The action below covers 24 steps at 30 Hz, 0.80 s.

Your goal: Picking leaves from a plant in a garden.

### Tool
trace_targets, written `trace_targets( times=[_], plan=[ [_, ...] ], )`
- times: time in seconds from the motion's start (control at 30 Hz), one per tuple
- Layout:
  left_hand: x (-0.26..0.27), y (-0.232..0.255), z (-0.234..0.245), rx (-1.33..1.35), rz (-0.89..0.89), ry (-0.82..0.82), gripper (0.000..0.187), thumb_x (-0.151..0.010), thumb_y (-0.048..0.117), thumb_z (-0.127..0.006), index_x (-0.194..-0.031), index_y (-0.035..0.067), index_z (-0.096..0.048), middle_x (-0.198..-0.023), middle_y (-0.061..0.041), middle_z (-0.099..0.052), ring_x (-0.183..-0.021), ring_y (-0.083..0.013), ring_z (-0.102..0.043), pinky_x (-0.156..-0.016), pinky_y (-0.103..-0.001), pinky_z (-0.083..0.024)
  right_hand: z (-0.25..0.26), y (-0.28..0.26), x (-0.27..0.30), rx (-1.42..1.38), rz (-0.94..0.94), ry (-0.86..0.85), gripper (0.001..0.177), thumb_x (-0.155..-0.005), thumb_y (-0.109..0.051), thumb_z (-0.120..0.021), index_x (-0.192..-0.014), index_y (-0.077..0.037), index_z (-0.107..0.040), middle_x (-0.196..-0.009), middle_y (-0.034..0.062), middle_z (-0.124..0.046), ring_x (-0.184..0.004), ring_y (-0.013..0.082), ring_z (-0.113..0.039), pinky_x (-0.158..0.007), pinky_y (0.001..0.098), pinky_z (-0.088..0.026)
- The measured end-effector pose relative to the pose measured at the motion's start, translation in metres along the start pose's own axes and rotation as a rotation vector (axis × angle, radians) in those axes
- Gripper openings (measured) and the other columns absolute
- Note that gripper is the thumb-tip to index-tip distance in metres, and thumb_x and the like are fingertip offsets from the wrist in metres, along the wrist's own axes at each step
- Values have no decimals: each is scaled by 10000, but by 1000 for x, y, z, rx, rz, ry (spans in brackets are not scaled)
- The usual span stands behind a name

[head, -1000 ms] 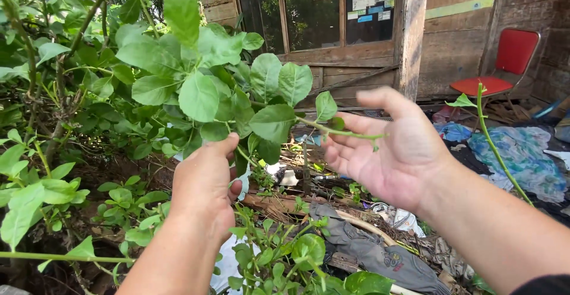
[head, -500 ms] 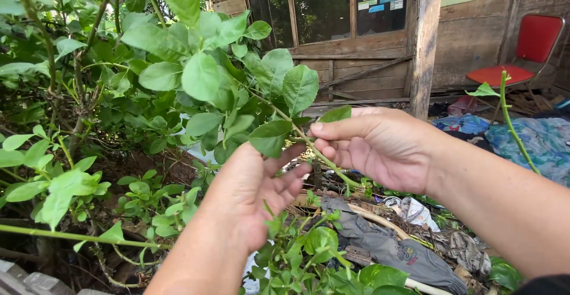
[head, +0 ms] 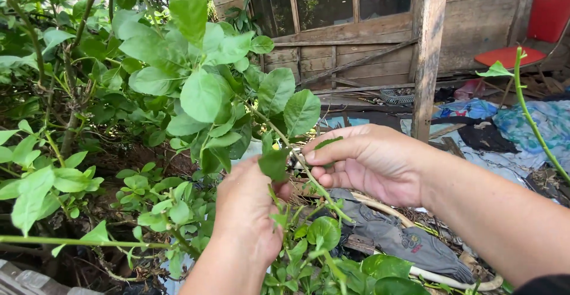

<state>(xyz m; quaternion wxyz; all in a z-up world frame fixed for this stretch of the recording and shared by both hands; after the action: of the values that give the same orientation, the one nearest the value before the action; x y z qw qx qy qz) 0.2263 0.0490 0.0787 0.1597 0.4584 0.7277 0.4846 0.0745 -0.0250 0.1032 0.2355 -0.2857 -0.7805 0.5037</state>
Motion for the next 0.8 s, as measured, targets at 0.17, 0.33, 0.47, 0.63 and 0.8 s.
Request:
trace_targets(
  times=[0.17,0.33,0.47,0.63,0.8],
  plan=[
    [8,-3,-8,-29,151,-54,193,-888,264,-690,-984,102,-648,-866,-38,-689,-758,-164,-632,-667,-300,-461,-3,-4,-3,107,-18,9,132,-831,-3,-710,-956,33,-725,-849,76,-718,-697,140,-652,-667,261,-556],
    [18,1,-18,-91,164,-118,247,-803,315,-778,-928,116,-701,-783,-10,-678,-722,-155,-601,-648,-298,-465,0,-8,-2,214,13,0,87,-843,-33,-718,-918,8,-736,-806,54,-703,-678,127,-615,-638,260,-519],
    [16,2,-18,-90,170,-140,212,-804,273,-786,-896,99,-710,-760,-30,-699,-672,-174,-611,-628,-307,-479,0,-8,1,236,9,9,64,-852,-40,-724,-902,0,-731,-786,52,-695,-682,134,-619,-653,262,-530],
    [15,1,-14,-83,155,-139,181,-813,226,-780,-877,74,-706,-734,-54,-692,-598,-180,-581,-574,-300,-449,-11,-10,5,421,35,56,78,-853,-62,-719,-919,-36,-752,-762,25,-691,-650,109,-584,-612,253,-494],
    [16,-1,-7,-66,95,-75,172,-778,153,-802,-896,69,-712,-742,-44,-673,-590,-159,-540,-565,-288,-419,-14,-7,1,616,114,62,117,-859,-72,-700,-950,-36,-766,-751,6,-692,-629,85,-563,-583,251,-482]
  ],
)
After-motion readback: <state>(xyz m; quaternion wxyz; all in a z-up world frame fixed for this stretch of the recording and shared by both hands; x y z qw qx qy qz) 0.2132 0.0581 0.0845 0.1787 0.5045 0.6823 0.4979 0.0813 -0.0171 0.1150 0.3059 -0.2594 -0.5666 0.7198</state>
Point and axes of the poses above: each hand's wrist, its own x-axis away from the middle knuckle, its own z-axis out of the back of the hand, y = z × x, the point moved 5 cm from there along -x, towards the middle knuckle
